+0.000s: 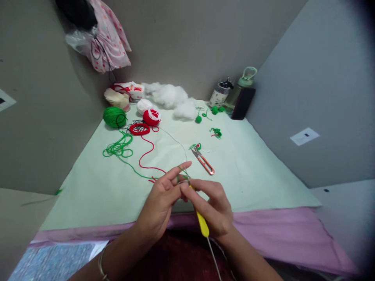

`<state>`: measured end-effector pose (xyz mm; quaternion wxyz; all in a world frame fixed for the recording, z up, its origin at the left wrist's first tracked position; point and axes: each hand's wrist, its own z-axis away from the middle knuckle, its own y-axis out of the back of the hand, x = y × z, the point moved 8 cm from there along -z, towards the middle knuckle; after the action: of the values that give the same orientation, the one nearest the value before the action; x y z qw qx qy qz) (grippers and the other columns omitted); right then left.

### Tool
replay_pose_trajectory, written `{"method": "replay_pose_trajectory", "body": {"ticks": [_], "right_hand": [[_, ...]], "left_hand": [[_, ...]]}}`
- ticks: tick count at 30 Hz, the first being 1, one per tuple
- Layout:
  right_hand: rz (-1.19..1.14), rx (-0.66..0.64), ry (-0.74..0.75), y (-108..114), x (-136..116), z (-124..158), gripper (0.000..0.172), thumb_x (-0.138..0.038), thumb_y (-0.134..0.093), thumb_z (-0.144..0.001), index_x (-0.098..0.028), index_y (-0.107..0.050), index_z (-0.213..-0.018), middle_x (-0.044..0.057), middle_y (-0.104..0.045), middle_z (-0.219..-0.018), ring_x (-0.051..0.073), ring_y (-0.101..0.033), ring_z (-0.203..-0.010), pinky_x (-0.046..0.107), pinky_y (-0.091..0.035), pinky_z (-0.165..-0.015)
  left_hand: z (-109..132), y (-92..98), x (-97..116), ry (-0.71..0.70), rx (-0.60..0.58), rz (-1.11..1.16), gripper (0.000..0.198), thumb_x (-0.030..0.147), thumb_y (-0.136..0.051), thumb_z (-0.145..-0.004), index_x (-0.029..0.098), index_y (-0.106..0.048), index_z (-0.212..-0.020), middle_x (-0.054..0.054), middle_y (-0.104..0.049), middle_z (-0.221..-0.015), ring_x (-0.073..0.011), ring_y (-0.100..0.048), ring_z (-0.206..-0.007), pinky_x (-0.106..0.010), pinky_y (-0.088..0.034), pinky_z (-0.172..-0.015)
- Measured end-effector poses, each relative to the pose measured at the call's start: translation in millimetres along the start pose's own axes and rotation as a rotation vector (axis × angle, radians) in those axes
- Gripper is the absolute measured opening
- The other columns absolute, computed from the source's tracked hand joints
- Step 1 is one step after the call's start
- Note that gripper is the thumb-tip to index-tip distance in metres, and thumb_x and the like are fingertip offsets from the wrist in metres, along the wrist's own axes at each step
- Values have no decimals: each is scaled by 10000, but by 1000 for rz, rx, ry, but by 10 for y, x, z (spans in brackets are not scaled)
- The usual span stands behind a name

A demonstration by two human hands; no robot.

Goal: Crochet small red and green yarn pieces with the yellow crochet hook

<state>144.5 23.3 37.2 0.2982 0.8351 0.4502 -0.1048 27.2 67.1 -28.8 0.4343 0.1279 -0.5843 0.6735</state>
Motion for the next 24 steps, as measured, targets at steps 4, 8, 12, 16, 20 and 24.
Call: {"method": "replay_pose_trajectory", "body": {"ticks": [4,8,12,16,20,24], "right_hand": [[-146,51,3,2,67,33,432,-60,-646,-988,-298,-745,-1335,77,-784,-1122,228,-749,-978,376,-654,-778],[-415,124,-271,44,310,50,310,-108,-617,-1024,-299,-794,-1193,44,-788,-1010,188,-733,-851,356,-624,-743],[-609,185,-453,81,444,42,172,-203,-663,-1020,-268,-820,-1046,30,-776,-891,154,-698,-700,320,-596,-656],[-841,193,-667,-25,546,35,130,-313,-737,-983,-234,-827,-931,24,-742,-800,119,-650,-588,244,-542,-522],[-863,161,-664,-127,513,49,111,-345,-770,-964,-261,-836,-933,23,-746,-824,131,-663,-654,254,-566,-593],[-788,135,-610,-162,509,102,112,-302,-733,-999,-308,-844,-1012,28,-784,-912,150,-703,-809,261,-576,-710]], "left_hand": [[-7,-43,-71,121,-49,102,540,287,-935,-747,172,-807,-1259,-18,-683,-848,-96,-559,-724,-222,-507,-724],[-27,-9,72,39,-53,35,500,207,-905,-774,190,-812,-1265,11,-636,-783,-74,-515,-653,-193,-456,-639],[-26,28,136,1,-52,-2,433,202,-898,-774,206,-844,-1204,9,-623,-821,-70,-539,-685,-184,-455,-656],[-7,6,106,-2,-87,-36,351,231,-878,-798,228,-864,-1149,11,-628,-822,-63,-554,-686,-184,-455,-682],[-2,-32,89,-80,-92,-135,356,253,-895,-802,279,-856,-1155,3,-697,-845,-110,-644,-799,-231,-502,-823],[-9,-9,71,-120,-47,-211,356,256,-929,-783,291,-853,-1129,0,-729,-905,-126,-663,-876,-251,-521,-884]]}}
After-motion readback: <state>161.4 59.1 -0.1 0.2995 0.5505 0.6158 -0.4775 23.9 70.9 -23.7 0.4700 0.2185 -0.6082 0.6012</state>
